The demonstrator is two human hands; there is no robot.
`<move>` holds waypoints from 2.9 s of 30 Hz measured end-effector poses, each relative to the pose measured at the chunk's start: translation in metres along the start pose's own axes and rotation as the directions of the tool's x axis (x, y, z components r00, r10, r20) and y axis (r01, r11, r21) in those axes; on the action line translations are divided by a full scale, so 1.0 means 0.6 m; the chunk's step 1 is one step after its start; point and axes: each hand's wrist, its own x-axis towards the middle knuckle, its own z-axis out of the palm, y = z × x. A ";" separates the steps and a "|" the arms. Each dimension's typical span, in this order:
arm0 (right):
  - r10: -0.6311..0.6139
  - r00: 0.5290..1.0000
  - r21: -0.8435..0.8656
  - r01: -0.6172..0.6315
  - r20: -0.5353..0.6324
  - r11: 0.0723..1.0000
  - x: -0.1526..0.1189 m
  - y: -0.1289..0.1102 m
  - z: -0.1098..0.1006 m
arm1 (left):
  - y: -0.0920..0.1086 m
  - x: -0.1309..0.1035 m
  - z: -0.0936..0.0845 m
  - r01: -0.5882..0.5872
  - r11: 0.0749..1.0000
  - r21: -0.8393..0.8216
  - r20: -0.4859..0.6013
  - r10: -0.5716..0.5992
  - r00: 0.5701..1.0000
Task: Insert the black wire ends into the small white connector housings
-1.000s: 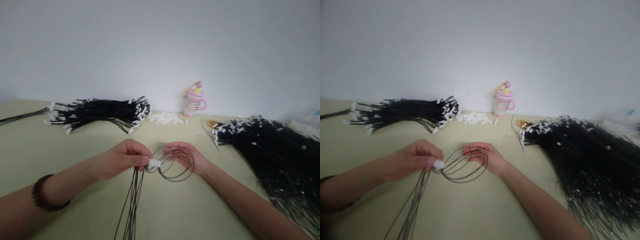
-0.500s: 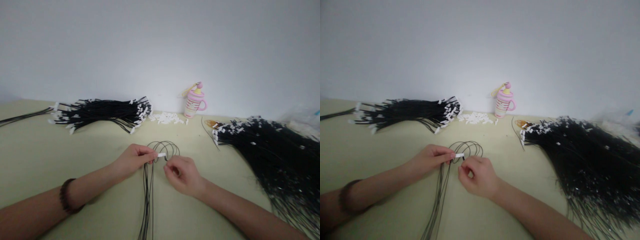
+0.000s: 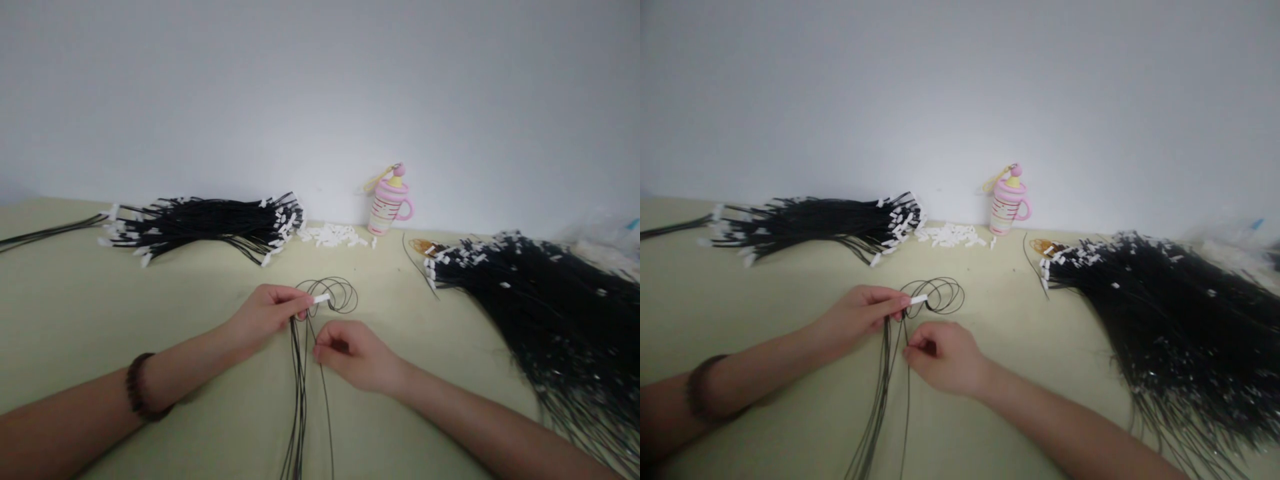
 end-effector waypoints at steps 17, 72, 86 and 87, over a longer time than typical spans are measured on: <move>0.035 0.769 0.608 0.476 -0.638 0.635 -0.068 -0.129 -0.223 | -0.001 0.005 -0.007 0.067 0.998 -0.006 -0.099 -0.067 0.993; -0.035 0.945 0.053 0.056 -0.326 0.997 0.006 0.013 -0.007 | 0.004 0.004 0.002 0.151 0.984 -0.092 -0.022 -0.154 0.988; -0.060 0.941 0.009 0.067 -0.334 0.998 0.007 0.013 -0.007 | 0.005 0.008 0.001 0.174 0.979 -0.103 0.003 -0.174 0.985; -0.062 0.941 0.008 0.068 -0.333 0.998 0.007 0.012 -0.007 | 0.005 0.008 0.001 0.173 0.979 -0.104 0.003 -0.174 0.985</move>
